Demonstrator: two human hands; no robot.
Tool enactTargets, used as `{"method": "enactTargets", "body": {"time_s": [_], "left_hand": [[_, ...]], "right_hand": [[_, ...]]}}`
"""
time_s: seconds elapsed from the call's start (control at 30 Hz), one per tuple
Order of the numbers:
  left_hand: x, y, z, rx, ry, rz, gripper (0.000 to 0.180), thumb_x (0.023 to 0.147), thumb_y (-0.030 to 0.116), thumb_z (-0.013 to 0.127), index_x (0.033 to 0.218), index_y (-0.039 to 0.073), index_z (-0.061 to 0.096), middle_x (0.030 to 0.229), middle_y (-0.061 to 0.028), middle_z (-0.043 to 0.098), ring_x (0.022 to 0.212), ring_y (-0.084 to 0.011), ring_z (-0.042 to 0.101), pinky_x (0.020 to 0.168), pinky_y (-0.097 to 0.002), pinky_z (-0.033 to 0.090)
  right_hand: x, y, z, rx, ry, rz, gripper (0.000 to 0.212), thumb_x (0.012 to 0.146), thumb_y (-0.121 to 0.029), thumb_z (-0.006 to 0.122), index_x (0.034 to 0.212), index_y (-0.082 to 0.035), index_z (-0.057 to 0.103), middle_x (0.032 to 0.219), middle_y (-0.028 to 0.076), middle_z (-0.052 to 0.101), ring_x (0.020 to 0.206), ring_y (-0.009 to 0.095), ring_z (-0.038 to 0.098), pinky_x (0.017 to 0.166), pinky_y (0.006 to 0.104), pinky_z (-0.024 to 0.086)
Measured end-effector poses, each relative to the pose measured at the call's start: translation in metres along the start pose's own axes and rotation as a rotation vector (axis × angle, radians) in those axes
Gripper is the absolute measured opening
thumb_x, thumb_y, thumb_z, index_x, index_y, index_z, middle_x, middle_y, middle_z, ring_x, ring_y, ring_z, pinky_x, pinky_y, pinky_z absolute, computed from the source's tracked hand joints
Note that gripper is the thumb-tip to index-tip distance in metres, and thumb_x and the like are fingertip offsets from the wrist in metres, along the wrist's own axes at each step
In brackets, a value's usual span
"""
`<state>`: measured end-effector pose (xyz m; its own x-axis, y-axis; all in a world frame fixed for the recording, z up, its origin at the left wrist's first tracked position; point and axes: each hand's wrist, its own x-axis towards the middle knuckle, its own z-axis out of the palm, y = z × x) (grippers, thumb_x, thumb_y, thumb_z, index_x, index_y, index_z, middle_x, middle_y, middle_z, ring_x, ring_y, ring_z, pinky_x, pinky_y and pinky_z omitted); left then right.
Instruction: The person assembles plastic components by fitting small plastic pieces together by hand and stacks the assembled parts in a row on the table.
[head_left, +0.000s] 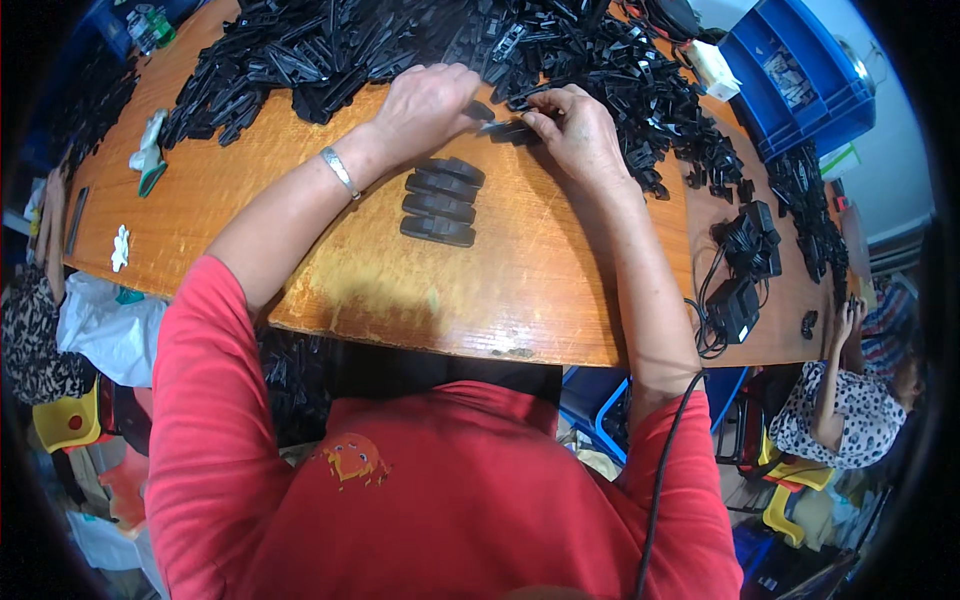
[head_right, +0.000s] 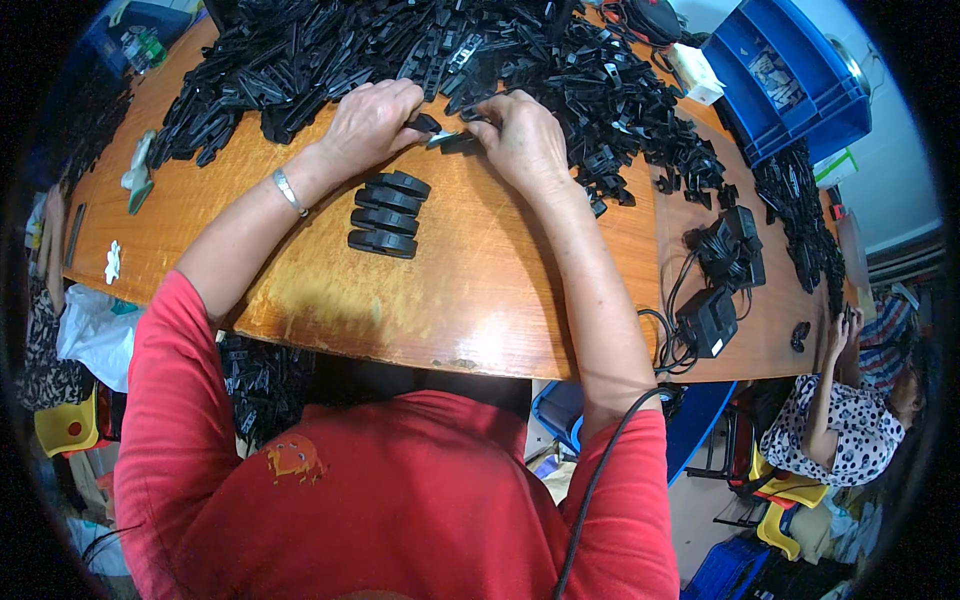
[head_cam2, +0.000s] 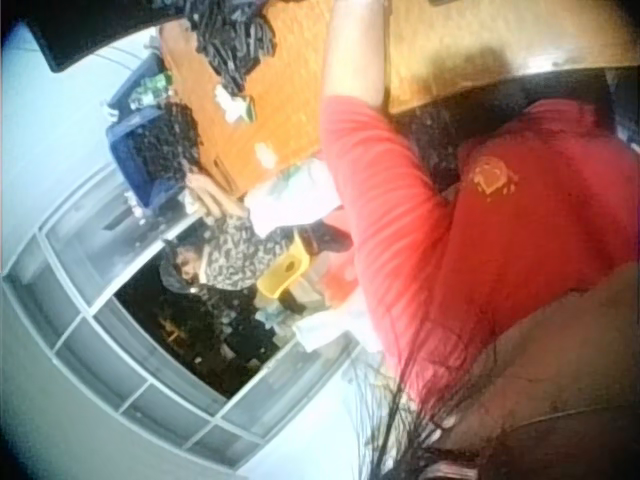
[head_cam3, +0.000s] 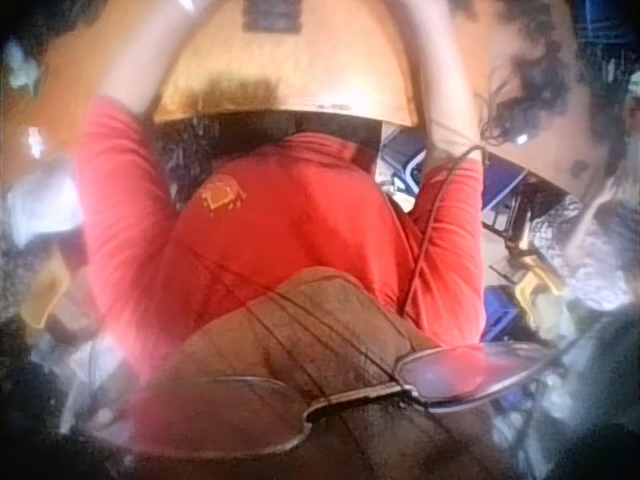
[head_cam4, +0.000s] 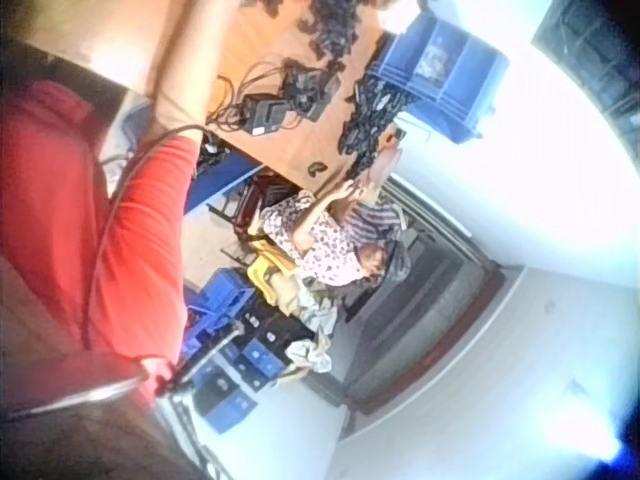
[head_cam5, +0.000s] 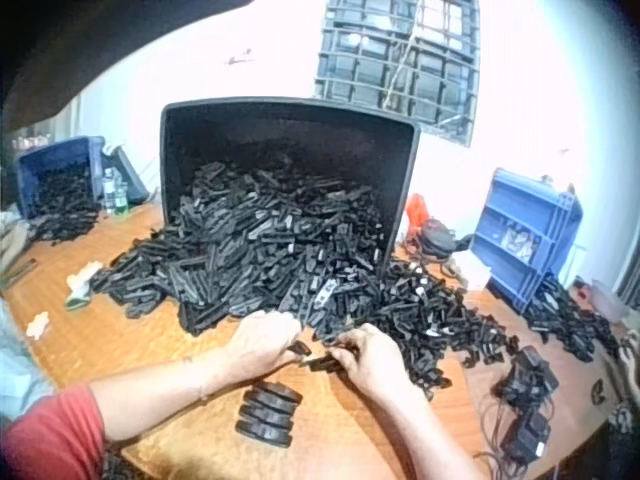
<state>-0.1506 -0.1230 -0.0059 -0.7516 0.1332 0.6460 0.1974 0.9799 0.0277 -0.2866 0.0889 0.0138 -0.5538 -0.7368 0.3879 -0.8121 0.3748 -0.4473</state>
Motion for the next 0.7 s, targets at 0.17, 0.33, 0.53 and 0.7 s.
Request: {"method": "enactTargets", "body": {"time_s": [0.17, 0.33, 0.53, 0.7], "left_hand": [[-0.012, 0.006, -0.008, -0.049, -0.009, -0.036, 0.04, 0.08, 0.02, 0.091, 0.096, 0.006, 0.057, 0.091, -0.0104, 0.061, 0.091, -0.0341, 0.062, 0.077, -0.0453, 0.052], [-0.019, 0.012, -0.013, -0.169, -0.081, -0.105, 0.034, 0.083, 0.017, 0.088, 0.094, 0.006, 0.058, 0.095, -0.0121, 0.059, 0.096, -0.0356, 0.06, 0.08, -0.0469, 0.051], [-0.03, 0.008, -0.012, -0.2, -0.075, -0.116, 0.022, 0.088, 0.012, 0.082, 0.094, 0.004, 0.063, 0.096, -0.0136, 0.06, 0.097, -0.0362, 0.06, 0.083, -0.0458, 0.051], [-0.034, 0.006, -0.007, -0.245, -0.067, -0.179, 0.017, 0.09, 0.01, 0.079, 0.097, 0.003, 0.065, 0.097, -0.014, 0.062, 0.094, -0.0358, 0.063, 0.082, -0.0457, 0.052]], "right_hand": [[-0.009, -0.006, 0.001, -0.014, -0.081, -0.021, 0.026, 0.092, -0.022, 0.082, 0.113, -0.006, 0.083, 0.113, 0.018, 0.075, 0.103, 0.038, 0.075, 0.093, 0.0467, 0.059], [-0.013, -0.026, 0.006, -0.124, -0.087, -0.109, 0.025, 0.09, -0.018, 0.082, 0.112, -0.006, 0.082, 0.112, 0.018, 0.073, 0.101, 0.04, 0.074, 0.091, 0.0487, 0.06], [-0.003, -0.037, 0.032, -0.244, -0.029, -0.178, 0.018, 0.09, -0.014, 0.076, 0.105, -0.004, 0.08, 0.107, 0.022, 0.072, 0.092, 0.041, 0.076, 0.083, 0.0491, 0.062], [0.004, -0.023, 0.036, -0.371, -0.051, -0.163, 0.015, 0.089, -0.01, 0.07, 0.099, -0.004, 0.078, 0.107, 0.024, 0.073, 0.09, 0.04, 0.078, 0.081, 0.0481, 0.063]]}}
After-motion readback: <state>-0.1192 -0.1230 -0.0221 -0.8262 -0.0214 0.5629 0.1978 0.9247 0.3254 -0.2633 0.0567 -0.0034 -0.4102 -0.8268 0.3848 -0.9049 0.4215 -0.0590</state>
